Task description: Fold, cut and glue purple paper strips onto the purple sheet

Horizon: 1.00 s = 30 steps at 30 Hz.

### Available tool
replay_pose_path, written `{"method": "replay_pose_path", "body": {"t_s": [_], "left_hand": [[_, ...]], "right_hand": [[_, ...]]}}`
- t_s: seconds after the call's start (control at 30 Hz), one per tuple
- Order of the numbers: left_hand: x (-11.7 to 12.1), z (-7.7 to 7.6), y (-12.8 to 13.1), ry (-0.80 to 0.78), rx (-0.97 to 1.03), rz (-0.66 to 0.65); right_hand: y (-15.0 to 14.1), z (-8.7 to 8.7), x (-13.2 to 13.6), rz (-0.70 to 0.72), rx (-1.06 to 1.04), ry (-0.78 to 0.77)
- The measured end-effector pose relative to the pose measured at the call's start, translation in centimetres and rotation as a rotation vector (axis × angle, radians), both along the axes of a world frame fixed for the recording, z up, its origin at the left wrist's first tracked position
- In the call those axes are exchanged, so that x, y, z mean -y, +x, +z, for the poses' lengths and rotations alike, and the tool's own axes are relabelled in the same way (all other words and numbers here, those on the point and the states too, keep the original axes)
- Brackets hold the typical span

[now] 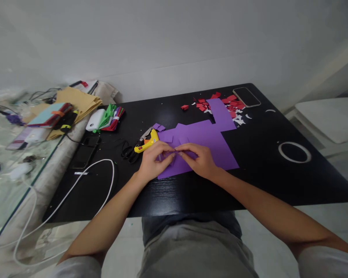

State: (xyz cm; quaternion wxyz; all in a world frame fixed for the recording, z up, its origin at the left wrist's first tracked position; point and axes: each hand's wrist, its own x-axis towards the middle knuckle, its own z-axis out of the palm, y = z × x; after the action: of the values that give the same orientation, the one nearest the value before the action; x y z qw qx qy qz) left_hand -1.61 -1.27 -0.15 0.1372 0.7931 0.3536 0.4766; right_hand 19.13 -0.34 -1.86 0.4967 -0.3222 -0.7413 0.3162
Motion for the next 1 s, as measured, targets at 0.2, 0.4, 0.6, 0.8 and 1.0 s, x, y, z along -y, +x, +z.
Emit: {"method": "replay_pose_path", "body": {"t_s": [0.2, 0.4, 0.6, 0.8, 1.0], "left_hand": [[0.0, -0.2, 0.0, -0.035, -0.007, 0.014], [0.0, -0.5, 0.0, -0.097, -0.022, 0.005], [0.3, -0.6, 0.2, -0.111, -0.017, -0.011], [0.2, -0.2, 0.2, -0.086, -0.031, -0.030], [-0.1, -0.5, -0.3, -0.017, -0.040, -0.006]], "right_hand": [[-0.2, -0.4, -0.6, 0.092, -0.165, -0.380], [-0.2, -0.5, -0.7, 0.161, -0.186, -0.462], [-0.3, -0.5, -0.6, 0.116, -0.160, -0.438], [-0.4, -0.6, -0.6, 0.110, -0.133, -0.427], [-0.2, -0.3, -1.2, 0.225, -0.365, -0.819]]}}
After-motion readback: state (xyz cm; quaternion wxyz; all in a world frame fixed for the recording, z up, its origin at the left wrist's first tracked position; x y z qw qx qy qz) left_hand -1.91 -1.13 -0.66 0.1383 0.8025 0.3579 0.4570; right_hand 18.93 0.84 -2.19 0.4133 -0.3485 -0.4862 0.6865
